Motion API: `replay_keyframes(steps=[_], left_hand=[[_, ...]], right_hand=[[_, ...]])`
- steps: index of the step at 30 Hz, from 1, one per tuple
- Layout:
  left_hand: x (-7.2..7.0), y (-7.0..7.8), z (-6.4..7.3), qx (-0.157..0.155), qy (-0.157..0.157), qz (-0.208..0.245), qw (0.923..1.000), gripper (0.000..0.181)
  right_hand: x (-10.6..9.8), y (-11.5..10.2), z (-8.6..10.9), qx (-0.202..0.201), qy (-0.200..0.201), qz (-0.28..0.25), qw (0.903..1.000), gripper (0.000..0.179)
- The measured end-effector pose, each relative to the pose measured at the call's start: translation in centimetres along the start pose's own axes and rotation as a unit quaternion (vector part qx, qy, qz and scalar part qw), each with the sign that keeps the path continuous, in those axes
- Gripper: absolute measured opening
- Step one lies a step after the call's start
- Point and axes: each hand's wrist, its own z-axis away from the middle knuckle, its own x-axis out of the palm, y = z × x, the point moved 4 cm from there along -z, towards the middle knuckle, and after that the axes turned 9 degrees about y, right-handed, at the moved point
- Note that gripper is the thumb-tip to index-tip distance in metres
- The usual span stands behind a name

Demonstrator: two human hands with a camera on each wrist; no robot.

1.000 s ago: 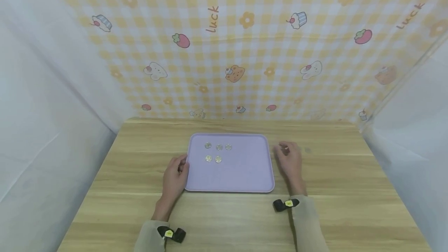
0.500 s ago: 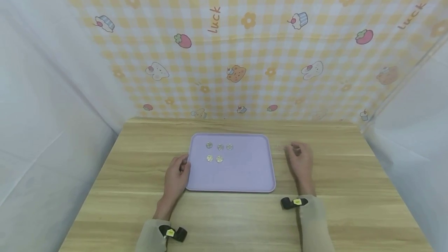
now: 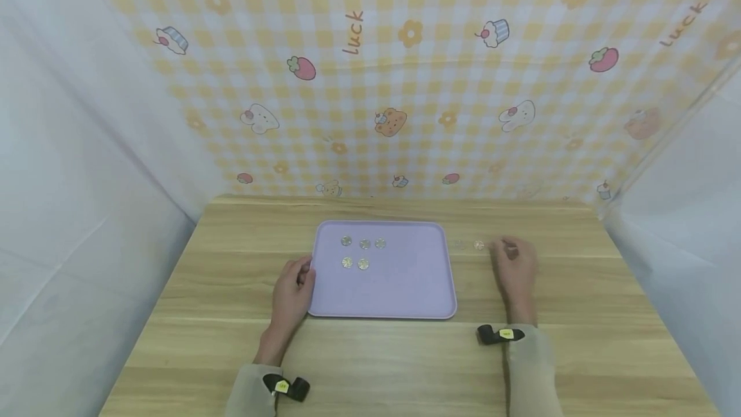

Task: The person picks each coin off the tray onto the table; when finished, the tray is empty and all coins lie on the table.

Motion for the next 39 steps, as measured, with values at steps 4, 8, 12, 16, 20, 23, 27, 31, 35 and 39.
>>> replay_keyframes(steps=[4, 8, 12, 16, 20, 23, 27, 31, 35, 39], left_hand=[[0.0, 0.1, 0.0, 0.008, 0.008, -0.001, 0.9999, 0.032], [0.0, 0.0, 0.0, 0.002, 0.004, -0.005, 1.0000, 0.032], [0.0, -0.1, 0.0, -0.008, -0.003, -0.005, 1.0000, 0.032], [0.0, -0.1, 0.0, -0.013, -0.007, -0.004, 0.9999, 0.032], [0.1, -0.2, 0.1, -0.014, -0.008, -0.002, 0.9999, 0.032], [0.1, -0.2, 0.0, -0.012, -0.008, -0.002, 0.9999, 0.031], [0.1, -0.1, 0.0, -0.010, -0.007, -0.004, 0.9999, 0.031], [0.0, 0.0, 0.0, -0.007, -0.003, -0.007, 0.9999, 0.031], [0.0, 0.0, 0.0, -0.006, -0.003, -0.007, 1.0000, 0.031], [0.0, 0.0, 0.0, -0.005, -0.008, -0.005, 0.9999, 0.031]], right_hand=[[-0.5, 0.8, -0.5, 0.014, 0.006, 0.011, 0.9998, 0.037], [-1.3, 1.7, -1.1, 0.022, 0.007, 0.018, 0.9996, 0.038], [-2.3, 2.5, -1.8, 0.030, 0.008, 0.029, 0.9991, 0.040], [-3.4, 3.1, -2.2, 0.038, 0.008, 0.038, 0.9985, 0.041], [-4.1, 3.7, -2.7, 0.054, 0.005, 0.048, 0.9973, 0.043], [-4.5, 4.0, -2.9, 0.063, 0.001, 0.059, 0.9963, 0.045], [-4.9, 3.6, -2.8, 0.054, -0.017, 0.067, 0.9962, 0.046], [-4.9, 3.1, -2.9, 0.026, -0.034, 0.071, 0.9966, 0.043], [-4.8, 3.2, -3.0, 0.009, -0.040, 0.080, 0.9960, 0.040], [-4.7, 3.5, -3.1, 0.004, -0.049, 0.100, 0.9938, 0.039]])
